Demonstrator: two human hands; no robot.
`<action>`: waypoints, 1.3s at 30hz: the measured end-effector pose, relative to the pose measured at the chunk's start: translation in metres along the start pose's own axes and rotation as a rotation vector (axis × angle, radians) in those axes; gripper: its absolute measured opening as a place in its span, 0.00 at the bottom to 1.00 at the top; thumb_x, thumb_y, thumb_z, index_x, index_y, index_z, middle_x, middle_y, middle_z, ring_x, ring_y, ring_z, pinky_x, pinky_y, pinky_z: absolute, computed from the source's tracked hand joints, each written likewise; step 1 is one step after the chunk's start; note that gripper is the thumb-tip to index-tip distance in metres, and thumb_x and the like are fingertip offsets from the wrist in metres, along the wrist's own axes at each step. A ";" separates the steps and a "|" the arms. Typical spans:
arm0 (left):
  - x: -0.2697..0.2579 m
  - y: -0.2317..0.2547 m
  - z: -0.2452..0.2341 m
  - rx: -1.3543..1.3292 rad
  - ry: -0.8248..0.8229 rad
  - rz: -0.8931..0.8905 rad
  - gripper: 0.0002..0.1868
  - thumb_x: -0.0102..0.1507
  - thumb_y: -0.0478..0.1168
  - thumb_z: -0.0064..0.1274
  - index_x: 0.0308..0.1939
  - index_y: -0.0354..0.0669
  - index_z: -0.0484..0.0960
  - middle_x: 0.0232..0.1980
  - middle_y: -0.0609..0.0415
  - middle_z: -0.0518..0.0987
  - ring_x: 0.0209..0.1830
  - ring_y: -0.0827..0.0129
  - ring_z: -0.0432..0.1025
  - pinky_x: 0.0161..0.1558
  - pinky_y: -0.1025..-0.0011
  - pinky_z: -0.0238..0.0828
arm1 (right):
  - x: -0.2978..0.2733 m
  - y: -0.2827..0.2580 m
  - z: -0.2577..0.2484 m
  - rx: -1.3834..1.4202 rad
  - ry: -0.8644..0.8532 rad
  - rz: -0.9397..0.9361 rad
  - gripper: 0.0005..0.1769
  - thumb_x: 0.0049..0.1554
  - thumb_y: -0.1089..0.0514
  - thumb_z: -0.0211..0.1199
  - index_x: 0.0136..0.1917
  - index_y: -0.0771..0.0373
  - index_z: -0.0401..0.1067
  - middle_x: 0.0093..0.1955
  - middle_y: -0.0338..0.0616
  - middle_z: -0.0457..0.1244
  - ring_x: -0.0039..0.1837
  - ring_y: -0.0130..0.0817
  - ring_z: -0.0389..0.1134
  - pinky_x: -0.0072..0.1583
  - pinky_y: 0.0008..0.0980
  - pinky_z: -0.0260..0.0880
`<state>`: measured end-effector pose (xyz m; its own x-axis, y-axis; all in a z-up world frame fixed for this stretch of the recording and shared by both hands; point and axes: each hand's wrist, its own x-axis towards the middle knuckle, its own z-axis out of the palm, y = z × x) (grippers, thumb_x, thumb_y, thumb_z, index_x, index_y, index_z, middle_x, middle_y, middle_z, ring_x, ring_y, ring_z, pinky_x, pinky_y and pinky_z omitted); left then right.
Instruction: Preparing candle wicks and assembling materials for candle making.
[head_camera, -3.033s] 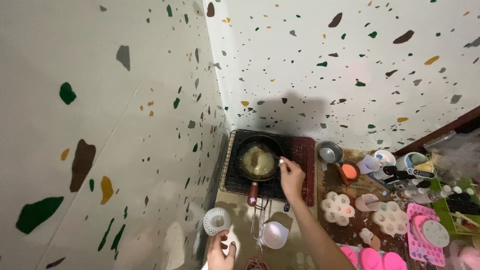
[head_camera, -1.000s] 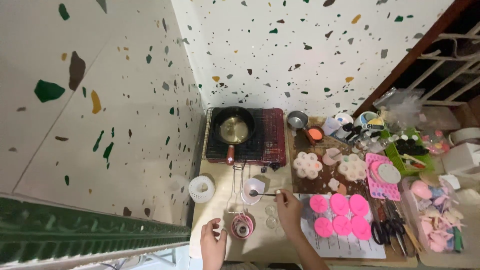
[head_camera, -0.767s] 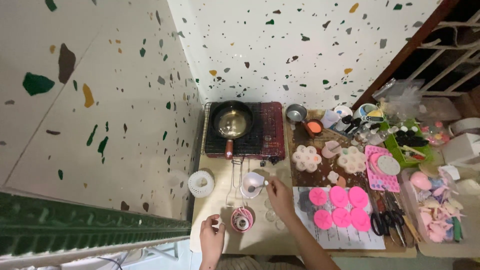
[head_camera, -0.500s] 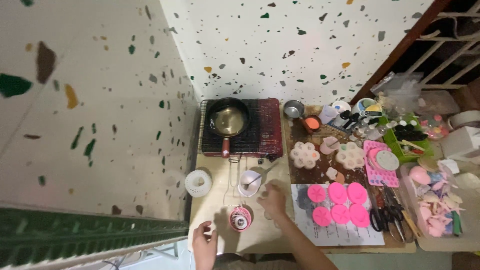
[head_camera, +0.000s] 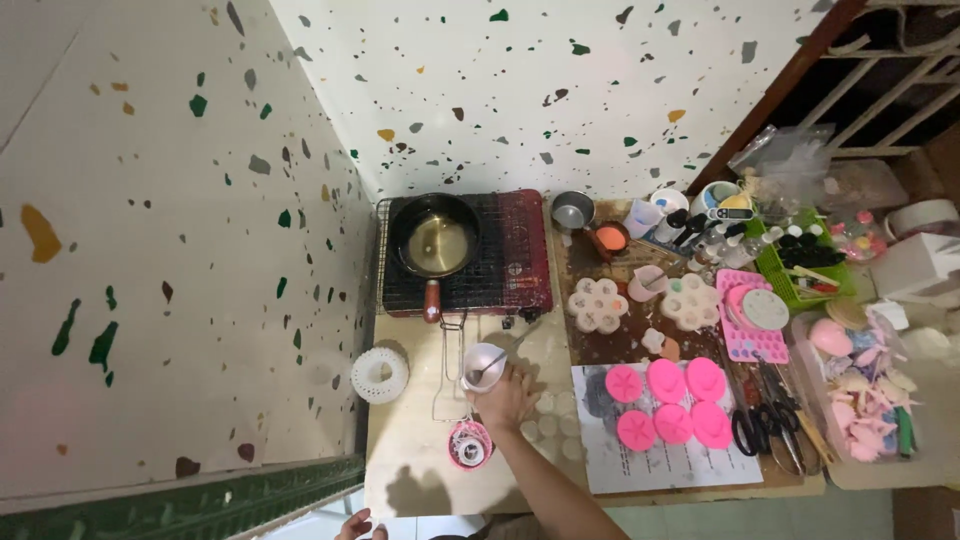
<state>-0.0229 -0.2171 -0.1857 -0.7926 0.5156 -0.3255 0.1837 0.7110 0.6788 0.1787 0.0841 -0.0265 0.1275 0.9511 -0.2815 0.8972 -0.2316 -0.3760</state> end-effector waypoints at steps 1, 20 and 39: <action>0.000 -0.003 0.000 0.000 0.003 -0.004 0.26 0.54 0.41 0.64 0.57 0.41 0.79 0.43 0.42 0.82 0.30 0.60 0.81 0.34 0.65 0.82 | 0.000 -0.001 0.001 -0.001 -0.004 -0.004 0.54 0.33 0.36 0.82 0.67 0.58 0.66 0.67 0.46 0.63 0.75 0.43 0.55 0.70 0.57 0.50; -0.053 0.111 -0.024 -0.088 0.032 0.037 0.21 0.55 0.35 0.62 0.53 0.42 0.81 0.46 0.47 0.79 0.36 0.61 0.78 0.36 0.64 0.77 | 0.051 0.080 -0.061 0.078 0.203 -0.077 0.55 0.33 0.39 0.81 0.68 0.62 0.66 0.63 0.52 0.65 0.70 0.53 0.58 0.67 0.61 0.54; -0.066 0.237 0.026 0.191 -0.184 0.556 0.19 0.57 0.39 0.60 0.49 0.36 0.77 0.50 0.42 0.72 0.52 0.47 0.66 0.54 0.54 0.67 | -0.034 0.182 -0.028 0.504 0.124 -0.304 0.07 0.50 0.60 0.67 0.43 0.63 0.80 0.37 0.46 0.70 0.39 0.41 0.71 0.44 0.37 0.72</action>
<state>0.0880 -0.0700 -0.0207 -0.4378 0.8958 -0.0764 0.6553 0.3761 0.6551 0.3498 0.0151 -0.0604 -0.0281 0.9996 -0.0022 0.5942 0.0149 -0.8042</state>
